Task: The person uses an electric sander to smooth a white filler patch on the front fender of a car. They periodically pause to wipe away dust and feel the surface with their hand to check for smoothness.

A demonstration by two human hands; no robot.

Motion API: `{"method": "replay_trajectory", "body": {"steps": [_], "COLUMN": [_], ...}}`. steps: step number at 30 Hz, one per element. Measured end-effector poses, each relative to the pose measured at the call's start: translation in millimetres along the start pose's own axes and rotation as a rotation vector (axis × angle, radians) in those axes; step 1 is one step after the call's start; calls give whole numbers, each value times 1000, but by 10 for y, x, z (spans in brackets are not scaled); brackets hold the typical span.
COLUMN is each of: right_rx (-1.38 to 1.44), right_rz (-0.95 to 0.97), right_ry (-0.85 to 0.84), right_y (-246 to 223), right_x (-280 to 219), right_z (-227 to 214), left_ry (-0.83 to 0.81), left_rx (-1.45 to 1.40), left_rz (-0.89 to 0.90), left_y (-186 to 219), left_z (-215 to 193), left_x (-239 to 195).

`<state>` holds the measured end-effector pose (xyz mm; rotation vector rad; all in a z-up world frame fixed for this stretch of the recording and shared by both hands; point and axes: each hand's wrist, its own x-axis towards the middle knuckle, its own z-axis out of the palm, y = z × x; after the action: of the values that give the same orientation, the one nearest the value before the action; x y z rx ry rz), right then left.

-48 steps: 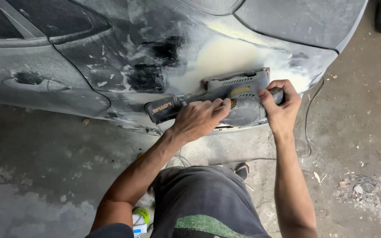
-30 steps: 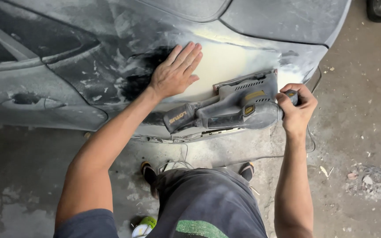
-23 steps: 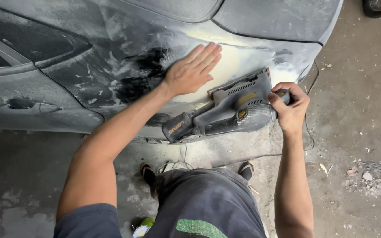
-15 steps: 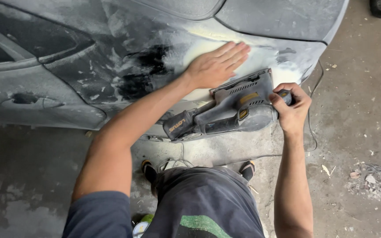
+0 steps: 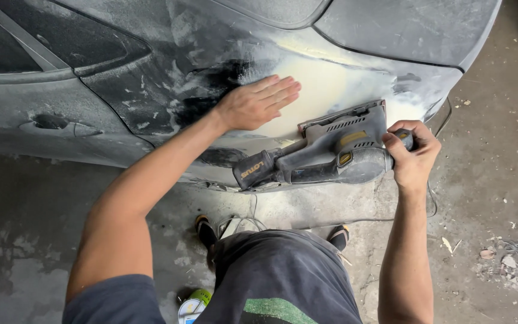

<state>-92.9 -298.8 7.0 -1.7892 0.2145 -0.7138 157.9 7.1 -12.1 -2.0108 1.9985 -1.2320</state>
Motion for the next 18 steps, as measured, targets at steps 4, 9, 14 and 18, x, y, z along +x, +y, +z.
{"method": "replay_trajectory", "body": {"steps": [4,9,14,18], "right_rx": [1,-19,-7,-1], "right_rz": [-2,-17,25,36], "right_ry": [-15,-15,-8,-14], "right_y": [-29,13,13,-26], "right_x": [10,-2,4,16], "right_z": [5,-22,-14,-11], "left_ry": [-46,-138,-125,-40], "left_rx": [-59,-123,0,133], "left_rz": [-25,-34,-12,-153], "left_y": [-27,-60,-238,-289], "left_z": [-76,-159,-102,16], "left_x": [-316,-632,-713,-352]}}
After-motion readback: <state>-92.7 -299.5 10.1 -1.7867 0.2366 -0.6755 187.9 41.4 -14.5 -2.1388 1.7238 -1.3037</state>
